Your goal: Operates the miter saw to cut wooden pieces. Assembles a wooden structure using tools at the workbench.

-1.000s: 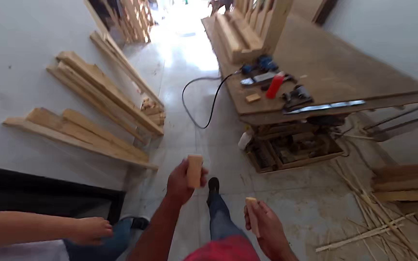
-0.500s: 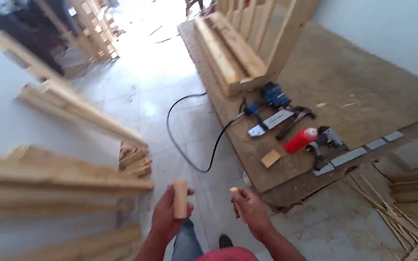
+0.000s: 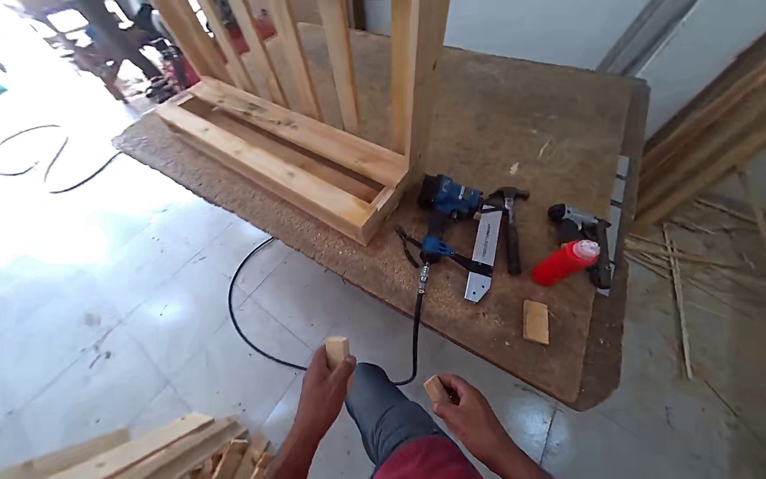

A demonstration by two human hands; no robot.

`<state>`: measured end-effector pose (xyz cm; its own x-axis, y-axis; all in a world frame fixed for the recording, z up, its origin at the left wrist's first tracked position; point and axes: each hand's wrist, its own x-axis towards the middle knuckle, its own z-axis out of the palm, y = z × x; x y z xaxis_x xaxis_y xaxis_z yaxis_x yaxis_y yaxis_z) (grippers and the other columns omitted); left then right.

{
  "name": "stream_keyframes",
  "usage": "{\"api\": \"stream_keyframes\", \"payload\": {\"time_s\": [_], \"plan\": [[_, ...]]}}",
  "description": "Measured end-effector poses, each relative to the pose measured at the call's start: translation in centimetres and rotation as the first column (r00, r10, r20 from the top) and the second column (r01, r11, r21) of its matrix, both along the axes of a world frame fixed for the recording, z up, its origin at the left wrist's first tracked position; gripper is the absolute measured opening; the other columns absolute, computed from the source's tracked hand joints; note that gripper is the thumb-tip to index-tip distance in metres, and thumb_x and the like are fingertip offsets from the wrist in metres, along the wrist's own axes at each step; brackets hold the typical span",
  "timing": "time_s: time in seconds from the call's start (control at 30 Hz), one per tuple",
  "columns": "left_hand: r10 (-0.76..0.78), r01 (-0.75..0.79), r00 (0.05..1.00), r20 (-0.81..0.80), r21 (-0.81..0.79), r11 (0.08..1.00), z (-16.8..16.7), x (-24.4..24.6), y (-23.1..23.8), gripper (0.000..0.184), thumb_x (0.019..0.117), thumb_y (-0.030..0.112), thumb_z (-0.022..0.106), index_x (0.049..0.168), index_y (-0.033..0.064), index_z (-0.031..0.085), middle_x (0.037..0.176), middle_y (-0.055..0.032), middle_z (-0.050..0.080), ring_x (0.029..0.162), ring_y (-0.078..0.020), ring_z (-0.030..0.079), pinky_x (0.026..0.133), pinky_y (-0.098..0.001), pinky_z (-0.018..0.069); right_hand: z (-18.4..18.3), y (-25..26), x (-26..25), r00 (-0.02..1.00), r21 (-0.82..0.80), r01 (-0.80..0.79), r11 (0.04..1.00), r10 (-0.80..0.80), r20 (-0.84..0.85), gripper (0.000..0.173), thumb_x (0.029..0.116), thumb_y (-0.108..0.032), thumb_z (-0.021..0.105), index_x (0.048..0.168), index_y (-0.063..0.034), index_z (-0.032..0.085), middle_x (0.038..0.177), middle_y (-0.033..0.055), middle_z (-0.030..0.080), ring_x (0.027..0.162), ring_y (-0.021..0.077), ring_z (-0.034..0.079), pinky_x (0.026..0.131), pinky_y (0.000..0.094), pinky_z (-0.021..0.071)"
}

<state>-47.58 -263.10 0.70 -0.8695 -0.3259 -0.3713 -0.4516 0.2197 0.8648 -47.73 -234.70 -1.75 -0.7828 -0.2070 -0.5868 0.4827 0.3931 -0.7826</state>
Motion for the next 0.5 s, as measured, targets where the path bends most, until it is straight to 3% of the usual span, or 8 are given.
{"api": "stream_keyframes", "payload": {"time_s": [0.07, 0.17, 0.3, 0.4, 0.5], "plan": [[-0.051, 0.049, 0.998, -0.032, -0.068, 0.996, 1.6, -5.2, -2.0, 0.052, 0.0933, 0.037, 0.068, 0.133, 0.0059, 0.057, 0.099, -0.0090, 0.072, 0.085, -0.0218, 0.073, 0.078, -0.0462, 0.0623, -0.2, -2.5, -2.0, 0.999, 0.023, 0.015, 1.000, -0.014, -0.032, 0.056, 0.0835, -0.031, 0.075, 0.135, -0.0101, 0.062, 0.118, 0.0062, 0.070, 0.102, 0.0180, 0.070, 0.089, 0.0415, 0.0601], [-0.079, 0.070, 0.989, -0.124, -0.075, 0.995, 4.1, -12.4, -3.7, 0.056, 0.0965, 0.032, 0.068, 0.141, 0.0060, 0.046, 0.113, -0.0082, 0.074, 0.094, -0.0226, 0.074, 0.082, -0.0471, 0.0631, -0.4, -6.5, -6.2, 0.997, 0.019, 0.020, 1.000, -0.018, -0.072, 0.062, 0.0839, -0.034, 0.076, 0.138, -0.0095, 0.060, 0.125, 0.0081, 0.068, 0.107, 0.0189, 0.069, 0.094, 0.0422, 0.0589], [-0.245, 0.202, 0.953, -0.180, -0.230, 0.952, 6.5, -23.9, -4.9, 0.043, 0.0988, 0.038, 0.067, 0.131, 0.0109, 0.059, 0.103, -0.0076, 0.074, 0.090, -0.0217, 0.072, 0.081, -0.0497, 0.0611, -1.8, -11.5, -14.1, 0.974, 0.141, -0.044, 0.989, 0.074, -0.216, 0.062, 0.0875, -0.037, 0.073, 0.142, -0.0125, 0.059, 0.137, 0.0076, 0.063, 0.125, 0.0185, 0.061, 0.108, 0.0411, 0.0506], [-0.350, 0.289, 0.926, -0.141, -0.331, 0.898, 6.6, -34.0, -3.9, 0.043, 0.0972, 0.041, 0.068, 0.127, 0.0117, 0.063, 0.098, -0.0082, 0.073, 0.087, -0.0231, 0.072, 0.080, -0.0529, 0.0603, -4.6, -14.5, -20.6, 0.921, 0.367, -0.081, 0.927, 0.211, -0.328, 0.055, 0.0926, -0.039, 0.066, 0.143, -0.0167, 0.060, 0.140, 0.0087, 0.062, 0.132, 0.0249, 0.057, 0.111, 0.0473, 0.0466], [-0.453, 0.415, 0.891, 0.035, -0.467, 0.781, 4.5, -42.3, -1.2, 0.044, 0.0970, 0.043, 0.067, 0.123, 0.0073, 0.063, 0.095, -0.0140, 0.071, 0.088, -0.0315, 0.071, 0.081, -0.0588, 0.0574, -7.0, -16.1, -24.4, 0.907, 0.492, -0.145, 0.858, 0.314, -0.280, 0.055, 0.0968, -0.040, 0.061, 0.147, -0.0189, 0.055, 0.143, 0.0088, 0.060, 0.135, 0.0270, 0.054, 0.112, 0.0486, 0.0454]]}}
